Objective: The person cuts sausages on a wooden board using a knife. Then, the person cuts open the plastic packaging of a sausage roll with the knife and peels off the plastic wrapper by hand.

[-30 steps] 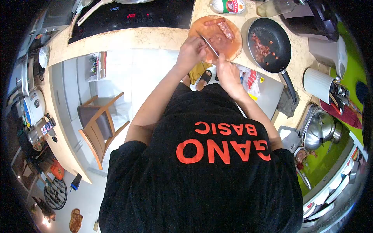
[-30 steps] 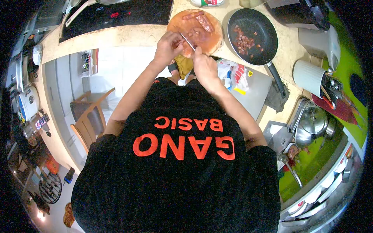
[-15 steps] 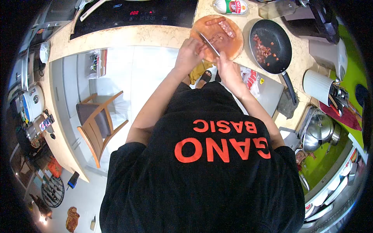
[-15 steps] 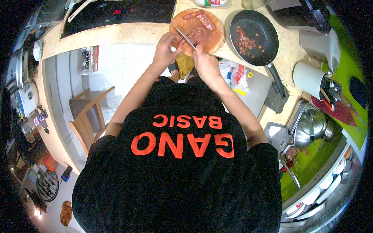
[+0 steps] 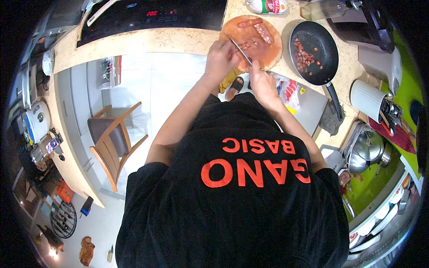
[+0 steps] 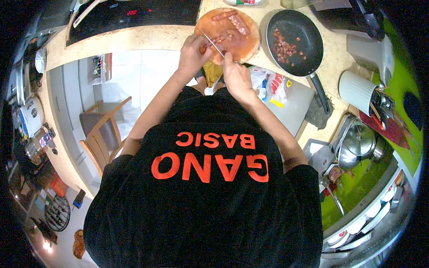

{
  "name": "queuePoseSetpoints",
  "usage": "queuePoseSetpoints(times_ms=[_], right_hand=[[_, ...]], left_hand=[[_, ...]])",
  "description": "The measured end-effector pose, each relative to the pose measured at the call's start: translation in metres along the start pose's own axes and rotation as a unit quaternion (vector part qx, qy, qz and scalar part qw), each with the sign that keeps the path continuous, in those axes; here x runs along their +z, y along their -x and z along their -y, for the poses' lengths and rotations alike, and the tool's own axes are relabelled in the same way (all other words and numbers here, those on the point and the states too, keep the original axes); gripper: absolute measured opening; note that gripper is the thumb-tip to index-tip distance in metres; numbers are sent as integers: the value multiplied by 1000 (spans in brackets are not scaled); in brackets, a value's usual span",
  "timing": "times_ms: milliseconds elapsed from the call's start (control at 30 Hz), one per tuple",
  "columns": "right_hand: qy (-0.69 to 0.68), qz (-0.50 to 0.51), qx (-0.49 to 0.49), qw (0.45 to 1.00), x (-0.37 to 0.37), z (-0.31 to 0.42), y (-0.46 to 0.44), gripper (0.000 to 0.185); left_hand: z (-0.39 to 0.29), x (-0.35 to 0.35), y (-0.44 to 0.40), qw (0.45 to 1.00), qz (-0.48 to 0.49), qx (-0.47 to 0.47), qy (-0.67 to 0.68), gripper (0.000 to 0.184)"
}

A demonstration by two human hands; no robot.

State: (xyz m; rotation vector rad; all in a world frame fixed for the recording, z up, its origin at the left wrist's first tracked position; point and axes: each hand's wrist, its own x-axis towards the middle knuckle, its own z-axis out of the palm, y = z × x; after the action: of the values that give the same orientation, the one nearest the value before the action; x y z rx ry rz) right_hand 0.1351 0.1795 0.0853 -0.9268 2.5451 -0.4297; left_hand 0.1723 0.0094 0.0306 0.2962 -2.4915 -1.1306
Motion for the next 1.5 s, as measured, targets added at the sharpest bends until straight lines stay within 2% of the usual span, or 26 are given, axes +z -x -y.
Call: queuePoseSetpoints(times_ms=[333,400,500,700,833,933,1000,1033,1100,1167,1200,1300,1500], right_hand=[[11,17,49,999,-1,0,-13,14],[-15,-23,25,999,0,-2,-14,13],[-29,-24,31,999,2,0,-13,15],[-19,17,54,998,-5,7,-16,16],[-37,-14,55,998,10,4,-23,17],[3,7,61,998,7,9,-39,18],[-79,-25,60,995,2,11,-50,19],[-91,-58,56,993,6,11,-50,20],[-88,-52,52,993,7,9,-42,22],[-83,-37,58,994,7,6,-27,23],[-71,-28,37,996,3,6,-22,22],[-40,-30,8,999,3,5,-15,18],[11,-16,23,1000,6,13,-17,12]], left_hand=[[5,-2,-13,1000,1,-1,-2,18],[6,-2,-15,1000,3,-1,-2,18],[8,0,-16,1000,-6,9,18,17],[3,-3,-20,1000,26,-9,-1,16],[9,0,-19,1000,30,6,8,17],[10,1,-17,999,32,17,11,18],[10,0,-15,999,26,25,10,18],[9,-2,-11,999,26,18,8,18],[10,-7,-8,1000,18,14,2,19],[5,-7,2,993,1,-51,107,18],[8,-5,4,993,2,-52,110,18],[16,-5,0,998,5,14,61,15],[13,-6,-6,999,6,25,30,13]])
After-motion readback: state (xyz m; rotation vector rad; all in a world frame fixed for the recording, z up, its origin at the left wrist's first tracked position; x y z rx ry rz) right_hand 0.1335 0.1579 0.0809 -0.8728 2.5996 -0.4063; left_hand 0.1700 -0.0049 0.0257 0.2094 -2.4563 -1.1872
